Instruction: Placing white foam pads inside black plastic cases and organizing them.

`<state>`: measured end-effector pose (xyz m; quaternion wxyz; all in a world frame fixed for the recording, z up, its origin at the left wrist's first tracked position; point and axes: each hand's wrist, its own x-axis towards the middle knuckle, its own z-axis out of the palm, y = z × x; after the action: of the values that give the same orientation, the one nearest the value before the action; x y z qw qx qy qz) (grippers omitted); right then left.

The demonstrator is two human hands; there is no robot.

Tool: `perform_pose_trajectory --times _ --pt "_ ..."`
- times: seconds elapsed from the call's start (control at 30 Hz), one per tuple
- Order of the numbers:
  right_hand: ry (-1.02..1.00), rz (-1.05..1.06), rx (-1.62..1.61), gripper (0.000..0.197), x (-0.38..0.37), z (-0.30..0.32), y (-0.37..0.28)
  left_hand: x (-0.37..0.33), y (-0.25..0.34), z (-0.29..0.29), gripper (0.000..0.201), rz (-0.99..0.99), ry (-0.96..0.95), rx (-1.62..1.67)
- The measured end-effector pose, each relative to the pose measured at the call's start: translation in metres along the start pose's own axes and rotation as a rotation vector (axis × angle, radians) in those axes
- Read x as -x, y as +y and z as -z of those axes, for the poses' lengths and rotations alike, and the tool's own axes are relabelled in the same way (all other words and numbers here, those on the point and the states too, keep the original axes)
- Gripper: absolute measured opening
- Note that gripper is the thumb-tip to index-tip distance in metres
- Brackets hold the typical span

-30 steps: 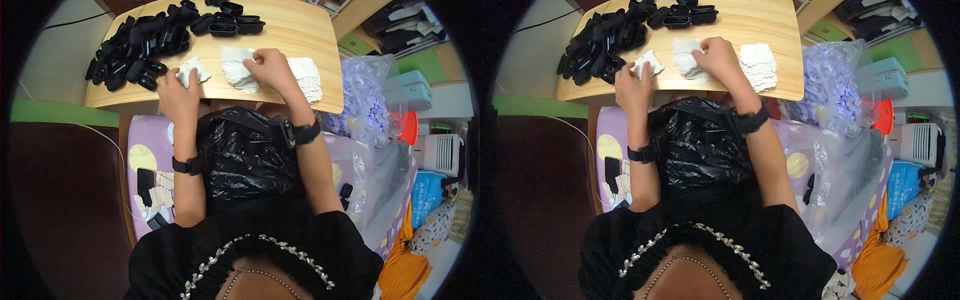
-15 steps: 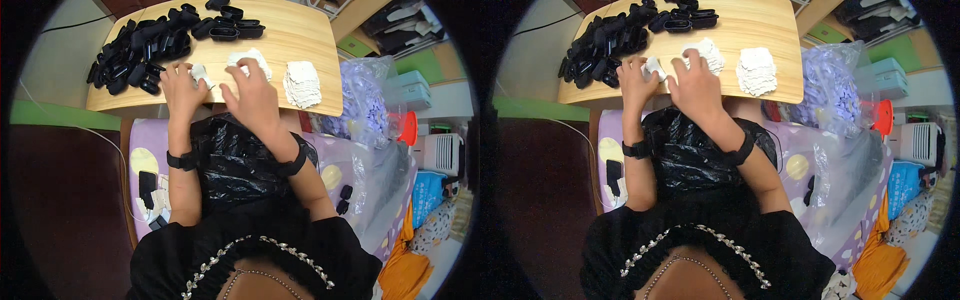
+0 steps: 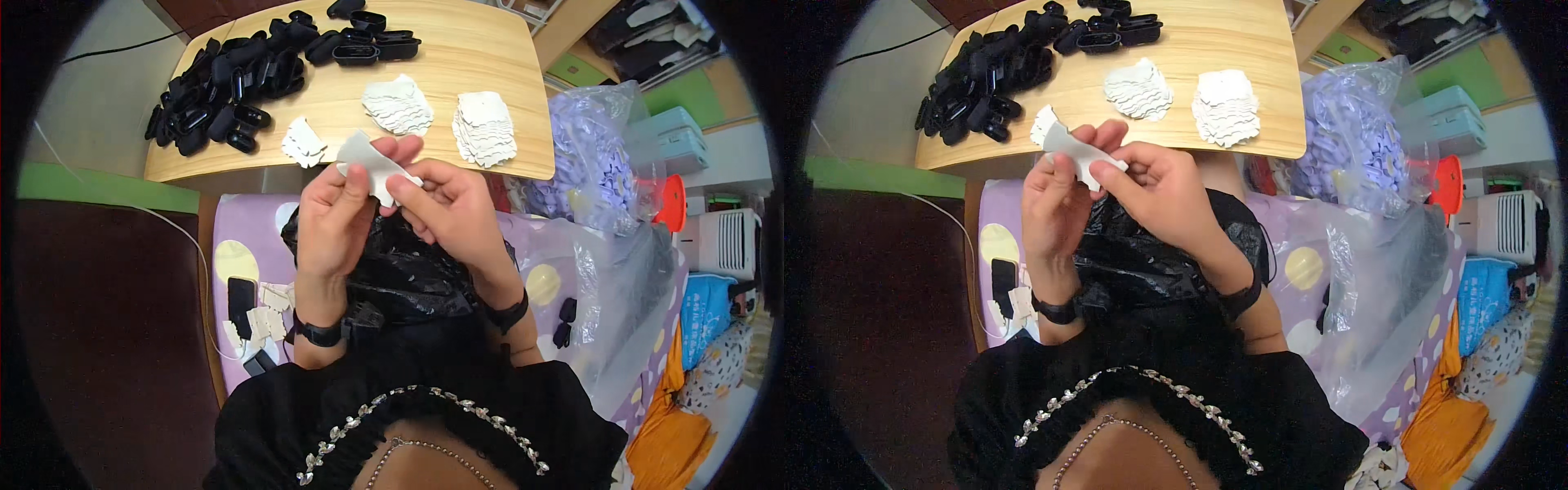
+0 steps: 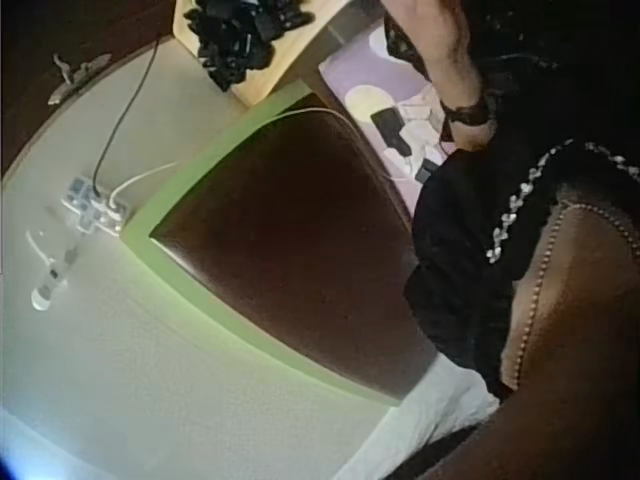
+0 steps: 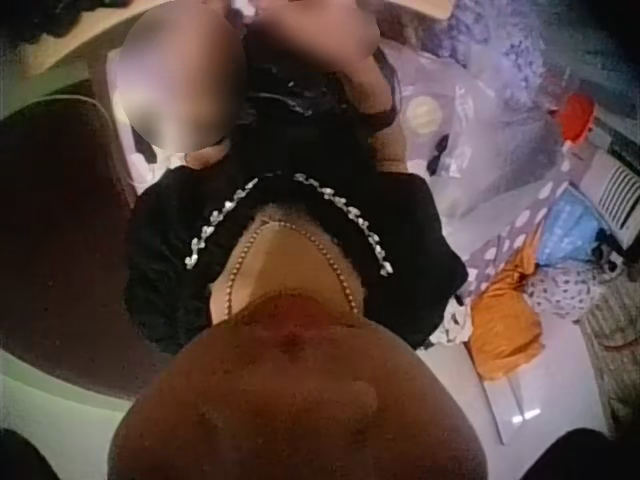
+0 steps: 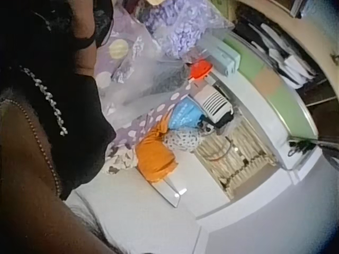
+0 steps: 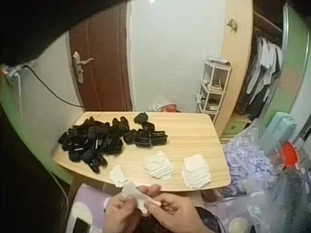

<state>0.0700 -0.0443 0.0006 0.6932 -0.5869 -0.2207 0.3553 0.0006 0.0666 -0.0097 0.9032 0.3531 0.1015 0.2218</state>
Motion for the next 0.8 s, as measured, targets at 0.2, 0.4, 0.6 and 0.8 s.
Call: perform_pose_trajectory --times 0.2,0.4,0.6,0.8 --pt "0.104 -0.056 -0.418 0.016 0.033 -0.003 0.008 0.010 -0.016 -0.009 0.034 0.044 -0.051 -0.340" --pt "0.101 0.090 -0.370 0.013 0.048 0.019 0.025 0.017 -0.028 -0.031 0.034 0.053 -0.063 -0.285" --pt "0.077 0.125 -0.245 0.018 0.055 0.030 0.024 0.017 -0.033 -0.031 0.030 0.120 -0.216 0.034" --pt "0.262 0.209 -0.118 0.017 0.052 0.008 0.029 0.011 -0.045 -0.009 0.025 0.063 -0.114 -0.152"
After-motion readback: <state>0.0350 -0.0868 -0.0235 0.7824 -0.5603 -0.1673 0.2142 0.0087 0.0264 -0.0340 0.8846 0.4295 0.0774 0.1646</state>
